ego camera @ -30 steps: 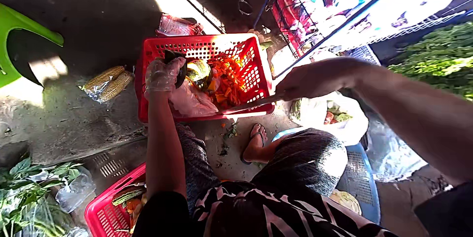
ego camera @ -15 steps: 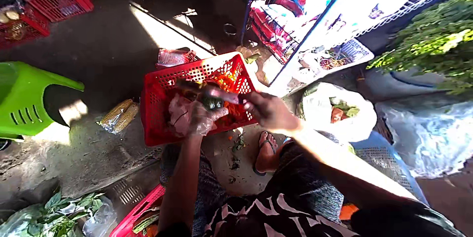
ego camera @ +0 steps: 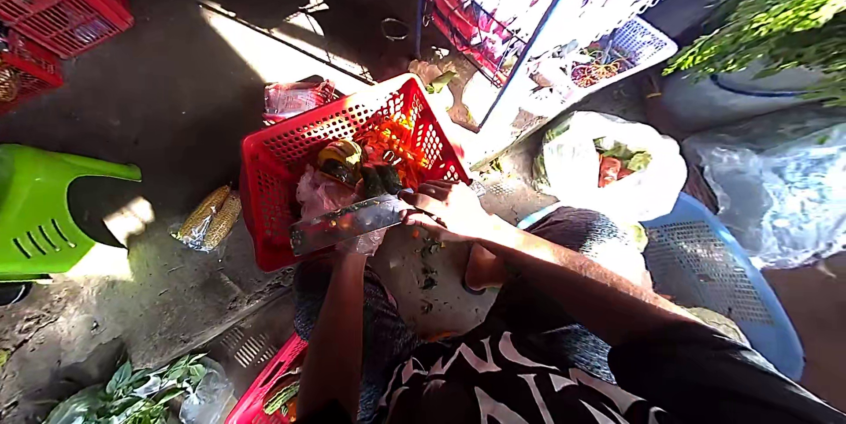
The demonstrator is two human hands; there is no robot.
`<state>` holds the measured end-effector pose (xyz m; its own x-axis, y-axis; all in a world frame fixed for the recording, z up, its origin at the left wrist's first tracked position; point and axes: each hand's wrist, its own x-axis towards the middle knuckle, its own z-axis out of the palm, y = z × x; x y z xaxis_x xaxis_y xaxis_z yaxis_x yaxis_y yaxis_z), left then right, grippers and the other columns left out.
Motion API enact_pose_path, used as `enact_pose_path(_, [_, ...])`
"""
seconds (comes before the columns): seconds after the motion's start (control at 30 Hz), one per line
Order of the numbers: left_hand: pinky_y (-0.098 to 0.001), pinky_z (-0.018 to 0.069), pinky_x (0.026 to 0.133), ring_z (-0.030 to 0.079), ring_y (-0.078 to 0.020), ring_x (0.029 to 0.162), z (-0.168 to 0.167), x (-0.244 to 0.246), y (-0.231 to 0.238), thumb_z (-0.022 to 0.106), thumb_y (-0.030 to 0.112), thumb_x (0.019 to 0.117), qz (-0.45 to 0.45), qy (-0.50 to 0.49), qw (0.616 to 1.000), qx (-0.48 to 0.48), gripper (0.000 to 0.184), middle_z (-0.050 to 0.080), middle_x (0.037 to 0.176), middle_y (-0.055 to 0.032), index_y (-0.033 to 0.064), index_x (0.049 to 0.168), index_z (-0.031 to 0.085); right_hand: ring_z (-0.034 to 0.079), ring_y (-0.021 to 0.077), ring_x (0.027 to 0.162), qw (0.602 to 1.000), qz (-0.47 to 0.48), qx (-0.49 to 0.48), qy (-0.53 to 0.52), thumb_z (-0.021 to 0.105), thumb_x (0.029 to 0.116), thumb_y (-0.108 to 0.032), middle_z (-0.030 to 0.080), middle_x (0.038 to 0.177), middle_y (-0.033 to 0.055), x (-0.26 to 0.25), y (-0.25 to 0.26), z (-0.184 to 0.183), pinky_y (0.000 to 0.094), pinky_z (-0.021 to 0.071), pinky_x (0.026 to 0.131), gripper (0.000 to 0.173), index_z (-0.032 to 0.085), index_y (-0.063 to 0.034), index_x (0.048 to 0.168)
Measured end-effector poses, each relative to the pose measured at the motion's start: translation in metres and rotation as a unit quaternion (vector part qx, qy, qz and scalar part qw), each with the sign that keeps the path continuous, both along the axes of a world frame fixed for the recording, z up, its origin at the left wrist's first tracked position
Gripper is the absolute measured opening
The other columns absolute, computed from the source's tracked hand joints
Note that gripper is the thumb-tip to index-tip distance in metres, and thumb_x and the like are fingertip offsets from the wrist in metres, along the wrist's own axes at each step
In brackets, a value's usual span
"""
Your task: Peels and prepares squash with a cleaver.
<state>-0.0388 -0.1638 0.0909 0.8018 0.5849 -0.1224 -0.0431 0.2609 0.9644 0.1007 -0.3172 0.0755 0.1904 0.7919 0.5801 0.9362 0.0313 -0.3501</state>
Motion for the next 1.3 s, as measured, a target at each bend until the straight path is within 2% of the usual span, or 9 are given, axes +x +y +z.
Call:
enact_pose_path(0.17, [-0.0178,0.0533,0.08,0.063,0.0017,0.084,0.002,0.005,0.002,0.069,-0.008,0.0831,-0.027,0.105,0.986,0.127,0.024,0.067,0.089,0.0021,-0.0043,0.106,0.063,0.071,0.0258,0.074,1.0,-0.024,-0.003,0.018,0.045,0.1071,-0.045,0.071,0.08,0.0096,0.01,0.001,-0.018,0.0427,0.0589,0.065,0.049,0.075,-0.0068,0.102])
enact_pose_path(0.23, [-0.028,0.0583,0.088,0.068,-0.0085,0.096,0.008,0.002,0.007,0.077,-0.002,0.0806,-0.08,0.096,0.986,0.115,0.051,0.07,0.105,-0.0074,-0.0071,0.126,0.054,0.071,0.0332,0.069,0.985,-0.1,-0.1,0.101,0.049,0.1051,-0.047,0.07,0.076,0.0133,0.025,-0.011,-0.014,0.0546,0.0568,0.059,0.047,0.073,-0.0064,0.106])
enact_pose_path(0.33, [-0.0346,0.0591,0.093,0.069,-0.0158,0.102,0.013,-0.006,0.01,0.082,-0.002,0.0738,-0.091,0.013,0.993,0.079,0.072,0.068,0.113,-0.0112,-0.0049,0.136,0.044,0.071,0.0478,0.086,0.932,-0.19,-0.223,0.215,0.044,0.1055,-0.055,0.073,0.093,0.0229,0.065,-0.019,0.0,0.0714,0.0522,0.073,0.055,0.066,-0.0113,0.129])
enact_pose_path(0.47, [-0.0306,0.058,0.094,0.068,-0.012,0.105,0.013,0.006,0.011,0.085,0.003,0.0748,-0.054,0.08,0.982,0.164,0.07,0.068,0.114,-0.0121,-0.0051,0.134,0.049,0.066,0.0321,0.063,0.953,-0.171,-0.155,0.195,0.053,0.1002,-0.056,0.066,0.071,0.011,0.034,-0.012,0.033,0.0572,0.0527,0.057,0.055,0.066,-0.0059,0.118])
enact_pose_path(0.67, [-0.014,0.0476,0.086,0.06,0.0002,0.091,-0.003,-0.004,0.001,0.066,0.002,0.0888,-0.013,0.214,0.928,0.306,0.025,0.067,0.097,-0.0089,-0.0121,0.11,0.063,0.071,0.0317,0.067,0.994,-0.045,-0.089,0.042,0.054,0.1002,-0.054,0.067,0.07,0.0128,-0.019,0.01,0.035,0.05,0.0572,0.059,0.056,0.068,-0.0002,0.093])
enact_pose_path(0.77, [-0.0299,0.0434,0.104,0.061,-0.019,0.116,0.002,0.001,0.002,0.069,0.015,0.0938,-0.074,0.332,0.85,0.403,0.041,0.067,0.121,-0.0234,-0.0124,0.124,0.062,0.068,0.0315,0.063,0.991,-0.037,-0.108,0.07,0.053,0.1,-0.055,0.065,0.069,0.0123,-0.011,0.015,0.023,0.0504,0.0549,0.056,0.058,0.069,0.0007,0.094])
enact_pose_path(0.97, [-0.0306,0.0561,0.097,0.067,-0.0118,0.106,0.009,0.011,0.006,0.087,0.015,0.076,-0.099,0.157,0.956,0.226,0.07,0.069,0.114,-0.0128,-0.005,0.133,0.051,0.07,0.0446,0.074,0.929,-0.199,-0.228,0.213,0.048,0.1004,-0.064,0.068,0.075,0.0193,0.034,0.008,0.009,0.0651,0.0531,0.066,0.067,0.062,-0.0029,0.124])
enact_pose_path(1.2, [-0.0482,0.0381,0.113,0.055,-0.0348,0.131,0.029,0.025,-0.007,0.064,0.031,0.0995,-0.214,0.458,0.761,0.408,0.047,0.062,0.133,-0.0263,-0.0056,0.129,0.063,0.07,0.0348,0.067,0.981,-0.082,-0.135,0.114,0.046,0.0999,-0.064,0.066,0.07,0.0138,-0.009,0.007,0.034,0.0544,0.0553,0.057,0.068,0.07,0.0,0.098])
enact_pose_path(1.3, [-0.0457,0.0464,0.107,0.063,-0.0308,0.118,0.02,0.026,-0.005,0.079,0.034,0.0868,-0.143,0.377,0.816,0.414,0.054,0.069,0.119,-0.0221,-0.005,0.121,0.066,0.07,0.0418,0.074,0.945,-0.132,-0.24,0.178,0.051,0.1001,-0.061,0.067,0.073,0.0175,0.009,0.008,0.021,0.0609,0.0534,0.065,0.064,0.065,-0.0002,0.115])
